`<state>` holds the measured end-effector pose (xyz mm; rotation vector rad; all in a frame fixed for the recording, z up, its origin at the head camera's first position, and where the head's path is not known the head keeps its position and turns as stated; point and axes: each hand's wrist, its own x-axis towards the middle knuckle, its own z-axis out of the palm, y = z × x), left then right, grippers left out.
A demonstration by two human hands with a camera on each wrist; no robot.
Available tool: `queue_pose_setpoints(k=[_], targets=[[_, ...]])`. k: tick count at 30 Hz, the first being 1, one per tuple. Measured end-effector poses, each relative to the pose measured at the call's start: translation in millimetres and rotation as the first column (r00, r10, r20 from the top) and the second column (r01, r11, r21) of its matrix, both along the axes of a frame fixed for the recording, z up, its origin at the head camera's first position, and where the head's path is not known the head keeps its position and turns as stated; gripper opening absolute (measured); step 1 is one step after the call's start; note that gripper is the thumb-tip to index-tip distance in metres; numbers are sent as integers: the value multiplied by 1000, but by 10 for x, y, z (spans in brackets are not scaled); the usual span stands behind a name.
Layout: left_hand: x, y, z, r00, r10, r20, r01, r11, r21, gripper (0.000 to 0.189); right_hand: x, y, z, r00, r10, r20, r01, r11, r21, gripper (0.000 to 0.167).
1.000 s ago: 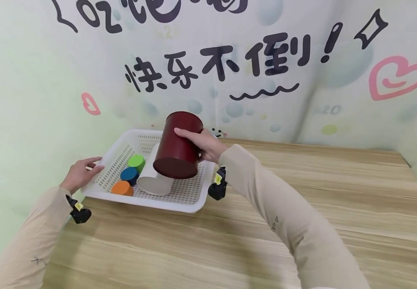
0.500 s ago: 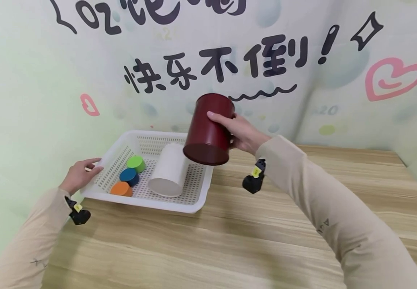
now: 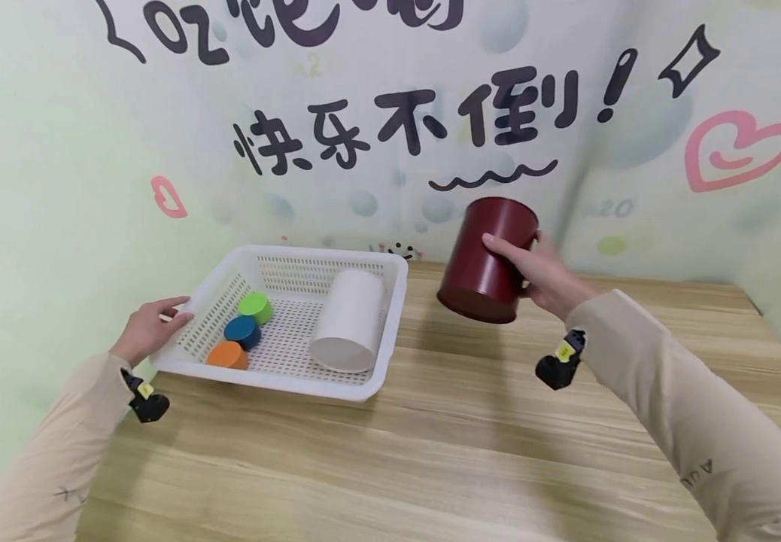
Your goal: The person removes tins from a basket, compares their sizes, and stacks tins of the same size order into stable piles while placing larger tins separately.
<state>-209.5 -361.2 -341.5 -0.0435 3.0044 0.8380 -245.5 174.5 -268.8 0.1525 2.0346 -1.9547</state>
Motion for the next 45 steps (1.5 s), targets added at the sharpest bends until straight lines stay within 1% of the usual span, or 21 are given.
queue_pose_setpoints(k=[3,5,8,9,10,12,13,15,17,19,20,22,25,27,32,37,39,41,45], targets=[[-1,-6,1,1000,-1,-5,1,1000,-3,50,16,131,-112,998,-54,-33,56,998,33,97],[0,-9,2,1000,0,-5,0,1000,-2,50,6,215,-205,993,-94,-68,99,992,76,98],[1,-10,0,1000,4,-2,-4,1000,1,50,-34,334,-365,976,-167,-139,186,973,134,96],[2,-9,-1,1000,6,-1,-6,1000,2,50,-45,368,-418,967,-189,-171,215,965,150,95],[3,-8,-1,1000,8,1,-8,1000,3,50,-60,404,-477,957,-204,-207,242,955,174,95],[3,-6,-5,1000,12,3,-12,1000,5,50,-82,475,-584,935,-230,-268,286,939,192,94],[3,-5,-7,1000,13,3,-13,1000,6,50,-102,514,-654,920,-254,-298,314,933,175,92],[0,-4,-13,1000,13,2,-13,1000,6,50,-111,578,-753,895,-278,-350,360,913,194,90],[-6,-3,-21,1000,11,-1,-11,1000,4,50,-113,635,-833,870,-304,-389,406,889,213,90],[-12,-1,-26,1000,8,-4,-8,1000,3,50,-111,682,-896,841,-329,-429,456,858,238,90],[-16,0,-28,1000,8,-4,-8,1000,2,50,-98,699,-905,836,-319,-445,468,839,277,92],[-22,4,-28,1000,8,-4,-8,1000,3,50,-98,746,-948,819,-333,-467,500,813,297,96],[-29,12,-23,1000,13,-2,-13,1000,8,50,-102,806,-1011,799,-356,-484,536,786,306,102],[-35,16,-22,1000,15,2,-15,1000,14,50,-96,845,-1053,780,-376,-499,564,769,302,106],[-45,22,-19,1000,14,8,-14,1000,27,50,-80,934,-1140,715,-427,-554,642,714,277,107],[-47,17,-13,1000,11,-9,-10,1000,16,49,-85,1027,-1208,657,-457,-599,697,671,252,107],[-43,14,-12,1000,11,-9,-11,1000,18,49,-85,1052,-1241,644,-464,-608,709,661,245,107],[-35,9,-13,1000,10,-6,-10,1000,23,50,-85,1065,-1280,634,-465,-619,715,657,238,107],[2,-9,-17,1000,20,-9,-19,1000,18,50,-102,1049,-1362,622,-428,-656,703,674,227,107]])
